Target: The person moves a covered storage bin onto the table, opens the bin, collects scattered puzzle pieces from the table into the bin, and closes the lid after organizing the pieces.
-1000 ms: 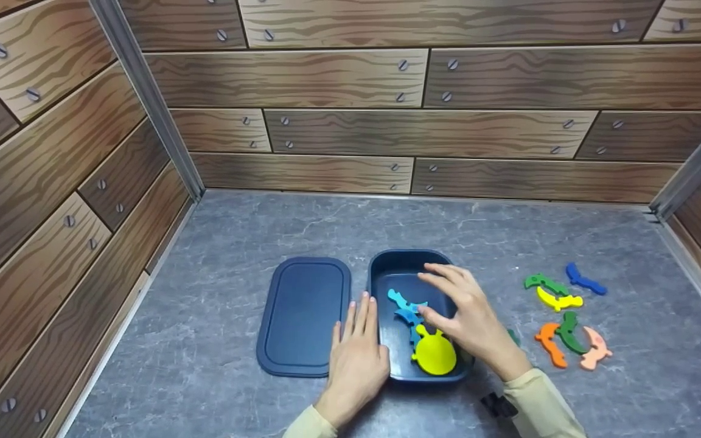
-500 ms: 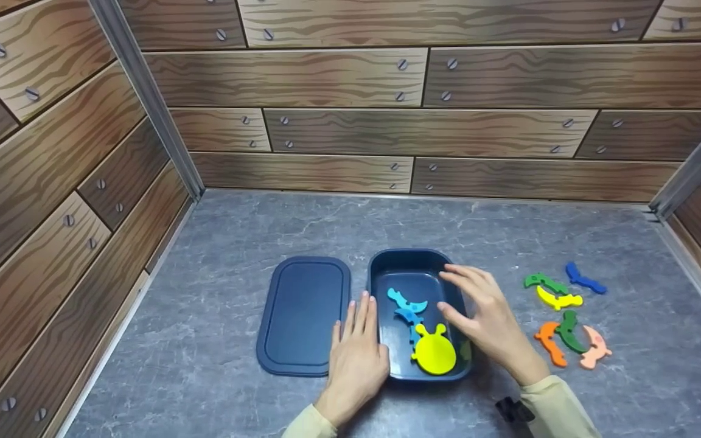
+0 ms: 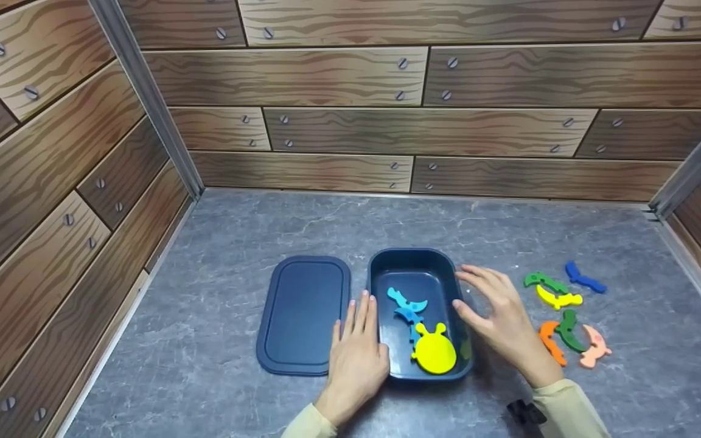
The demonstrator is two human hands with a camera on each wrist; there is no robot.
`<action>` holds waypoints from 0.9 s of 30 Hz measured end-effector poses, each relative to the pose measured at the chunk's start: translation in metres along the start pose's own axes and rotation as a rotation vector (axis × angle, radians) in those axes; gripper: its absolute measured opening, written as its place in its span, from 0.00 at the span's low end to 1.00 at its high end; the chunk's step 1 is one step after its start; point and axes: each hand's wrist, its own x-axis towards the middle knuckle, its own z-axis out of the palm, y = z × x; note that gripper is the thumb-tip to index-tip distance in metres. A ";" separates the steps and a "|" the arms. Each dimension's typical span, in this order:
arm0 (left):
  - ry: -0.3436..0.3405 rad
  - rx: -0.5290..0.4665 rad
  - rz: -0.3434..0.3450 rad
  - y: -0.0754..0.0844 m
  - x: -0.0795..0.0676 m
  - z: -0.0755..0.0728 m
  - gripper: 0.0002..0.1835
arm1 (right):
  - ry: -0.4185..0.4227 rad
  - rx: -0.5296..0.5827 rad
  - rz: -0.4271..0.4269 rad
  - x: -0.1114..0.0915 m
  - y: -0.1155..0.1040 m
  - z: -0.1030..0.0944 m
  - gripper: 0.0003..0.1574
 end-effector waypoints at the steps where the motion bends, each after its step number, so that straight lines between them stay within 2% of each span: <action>1: -0.001 0.000 -0.001 0.000 0.000 0.000 0.37 | 0.005 -0.006 -0.004 0.000 0.001 -0.001 0.30; 27: 0.008 -0.006 0.005 0.001 0.001 -0.001 0.37 | 0.057 -0.124 0.021 -0.014 0.034 -0.024 0.28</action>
